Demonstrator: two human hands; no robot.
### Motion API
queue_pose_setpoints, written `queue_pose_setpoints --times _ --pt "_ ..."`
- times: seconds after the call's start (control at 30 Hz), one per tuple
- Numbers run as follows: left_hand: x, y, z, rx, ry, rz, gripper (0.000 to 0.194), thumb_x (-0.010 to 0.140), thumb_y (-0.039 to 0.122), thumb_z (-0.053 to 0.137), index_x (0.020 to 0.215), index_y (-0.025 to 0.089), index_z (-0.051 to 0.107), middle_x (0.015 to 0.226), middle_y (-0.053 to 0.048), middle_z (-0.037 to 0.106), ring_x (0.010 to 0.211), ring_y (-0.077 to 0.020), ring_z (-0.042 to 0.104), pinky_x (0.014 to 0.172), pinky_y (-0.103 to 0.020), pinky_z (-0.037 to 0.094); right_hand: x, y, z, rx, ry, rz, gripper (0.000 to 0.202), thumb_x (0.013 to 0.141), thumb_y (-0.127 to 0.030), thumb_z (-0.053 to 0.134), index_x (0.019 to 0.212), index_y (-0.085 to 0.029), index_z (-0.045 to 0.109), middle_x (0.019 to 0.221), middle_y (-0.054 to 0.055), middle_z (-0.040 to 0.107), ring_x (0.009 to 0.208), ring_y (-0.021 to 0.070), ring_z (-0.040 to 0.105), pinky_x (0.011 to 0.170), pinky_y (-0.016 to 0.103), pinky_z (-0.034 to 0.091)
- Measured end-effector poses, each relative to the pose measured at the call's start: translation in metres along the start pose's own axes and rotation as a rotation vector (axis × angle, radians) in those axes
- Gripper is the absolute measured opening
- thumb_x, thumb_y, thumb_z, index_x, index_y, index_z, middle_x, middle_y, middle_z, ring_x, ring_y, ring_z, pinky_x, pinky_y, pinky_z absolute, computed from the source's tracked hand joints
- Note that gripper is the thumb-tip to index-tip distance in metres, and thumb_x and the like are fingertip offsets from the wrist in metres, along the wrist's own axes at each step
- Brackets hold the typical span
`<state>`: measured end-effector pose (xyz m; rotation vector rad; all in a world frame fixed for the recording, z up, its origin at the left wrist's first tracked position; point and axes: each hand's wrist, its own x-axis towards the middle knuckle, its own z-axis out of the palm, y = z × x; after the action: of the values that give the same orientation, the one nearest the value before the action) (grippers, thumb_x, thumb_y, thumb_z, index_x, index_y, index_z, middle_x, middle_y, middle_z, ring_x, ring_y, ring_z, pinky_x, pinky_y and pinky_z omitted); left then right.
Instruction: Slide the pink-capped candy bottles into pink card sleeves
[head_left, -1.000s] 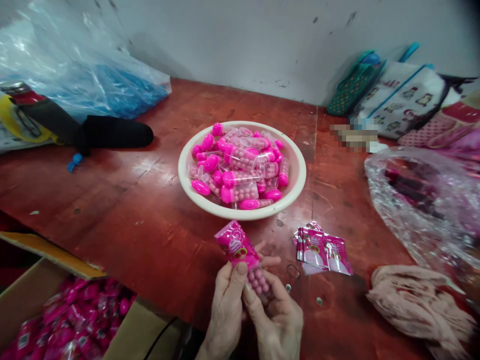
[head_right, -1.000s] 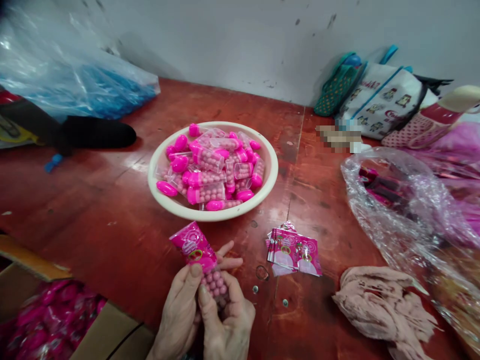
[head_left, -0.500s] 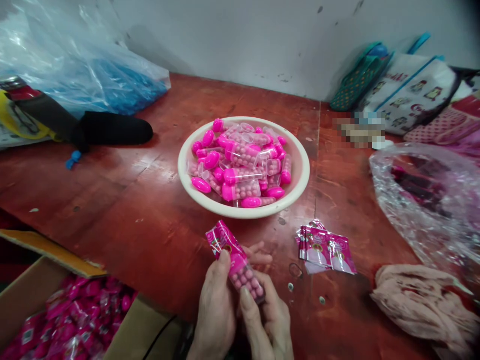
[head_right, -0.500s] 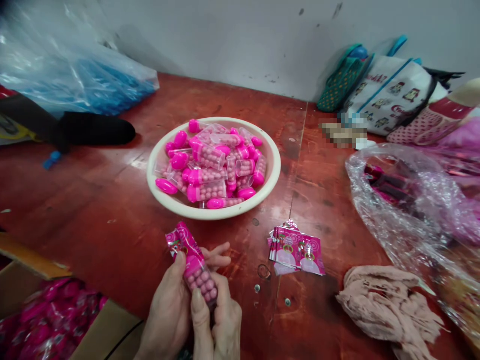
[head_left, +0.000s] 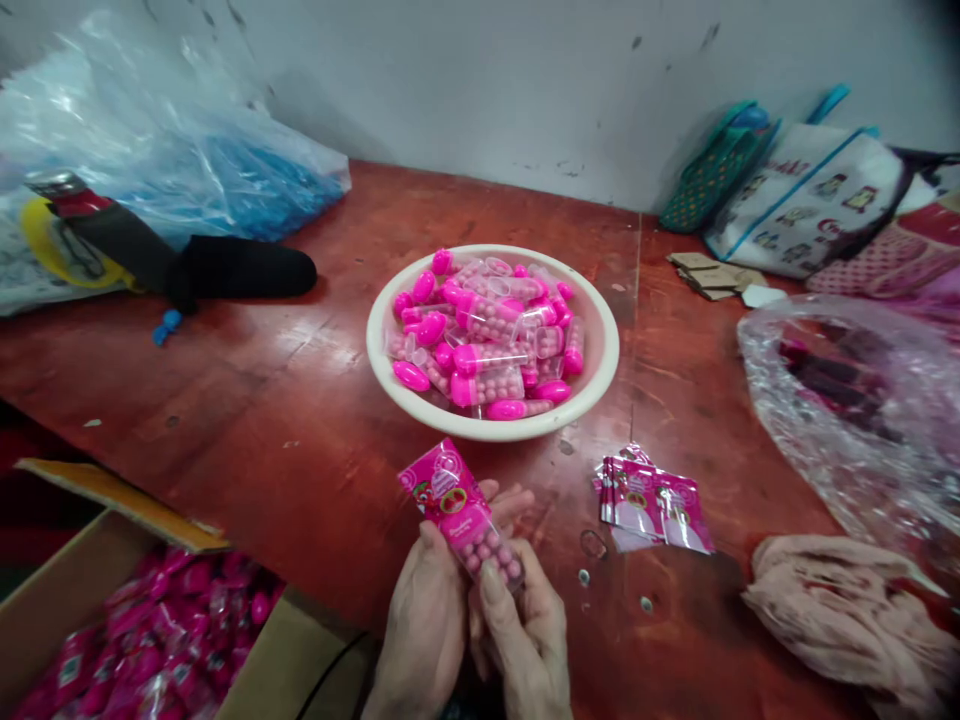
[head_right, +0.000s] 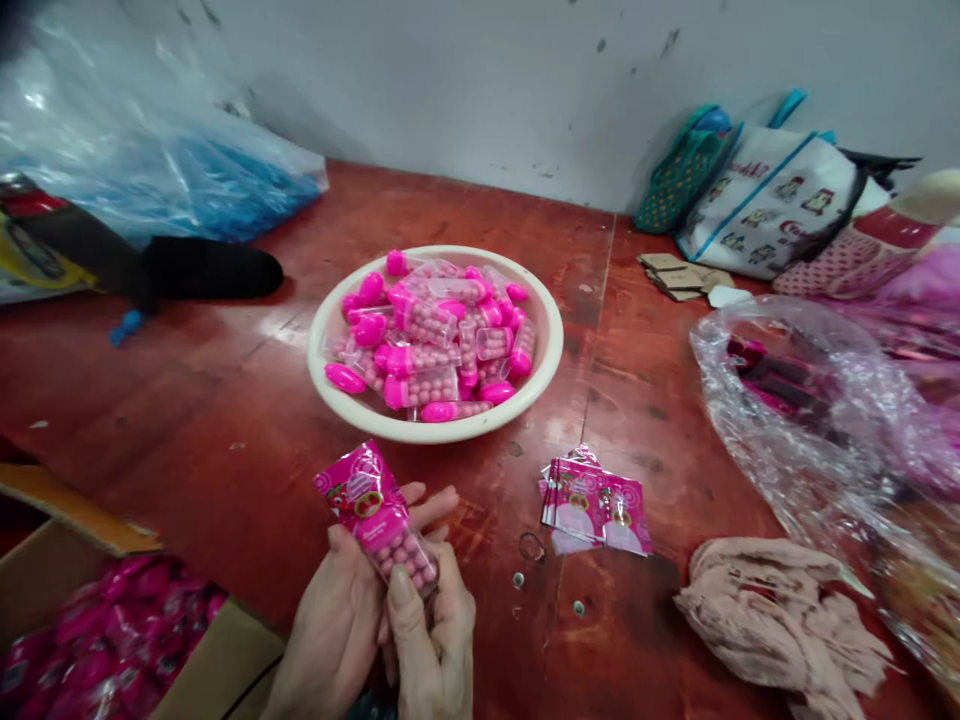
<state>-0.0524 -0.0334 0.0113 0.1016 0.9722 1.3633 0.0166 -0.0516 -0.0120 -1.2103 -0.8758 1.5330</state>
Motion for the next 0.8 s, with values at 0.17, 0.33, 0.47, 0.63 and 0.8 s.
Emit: queue_pose_setpoints --times 0.17,0.33,0.47,0.63,0.8 --pt "-0.007 -0.003 0.0 0.092 -0.022 0.039 0.034 0.085 0.036 0.05 0.106 0.013 0.063 0.106 -0.014 0.067 0.107 -0.0249 0.056 0.091 -0.035 0.041 -0.004 0.008 0.004 -0.036 0.073 -0.041 0.036 0.079 -0.05 0.056 0.091 -0.017 0.06 0.074 0.004 0.06 0.065 0.0153 0.055 0.054 0.022 0.046" --pt "-0.011 -0.009 -0.005 0.131 -0.121 0.041 0.034 0.087 0.03 0.049 0.114 0.014 0.059 0.107 -0.014 0.066 0.103 -0.023 0.056 0.086 -0.032 0.043 -0.011 0.012 0.003 -0.188 0.138 -0.144 0.037 0.084 -0.048 0.05 0.102 -0.018 0.059 0.083 0.006 0.064 0.076 0.0198 0.058 0.063 0.026 0.048" --pt "-0.009 -0.004 -0.01 0.171 -0.134 0.071 0.026 0.085 0.028 0.052 0.105 0.015 0.063 0.1 -0.01 0.066 0.09 -0.0179 0.059 0.076 -0.026 0.046 -0.009 0.0 -0.011 -0.389 0.065 -0.266 0.031 0.088 -0.041 0.045 0.103 -0.018 0.06 0.081 0.006 0.062 0.072 0.019 0.058 0.062 0.026 0.047" --pt "-0.008 -0.002 -0.02 0.346 -0.173 0.084 0.02 0.084 0.028 0.053 0.098 0.016 0.06 0.075 -0.002 0.06 0.056 -0.0091 0.053 0.046 -0.02 0.044 0.008 -0.028 -0.029 -0.618 0.122 -0.545 0.033 0.084 -0.037 0.054 0.112 -0.02 0.059 0.111 0.01 0.053 0.104 0.0249 0.05 0.087 0.038 0.042" --pt "-0.008 -0.008 -0.02 0.429 -0.23 0.067 0.021 0.083 0.031 0.054 0.098 0.017 0.051 0.062 0.003 0.051 0.045 -0.0064 0.048 0.036 -0.015 0.033 0.02 -0.033 -0.017 -0.284 -0.04 -0.218 0.024 0.088 -0.036 0.049 0.086 -0.019 0.067 0.079 0.002 0.057 0.073 0.0162 0.057 0.064 0.026 0.049"
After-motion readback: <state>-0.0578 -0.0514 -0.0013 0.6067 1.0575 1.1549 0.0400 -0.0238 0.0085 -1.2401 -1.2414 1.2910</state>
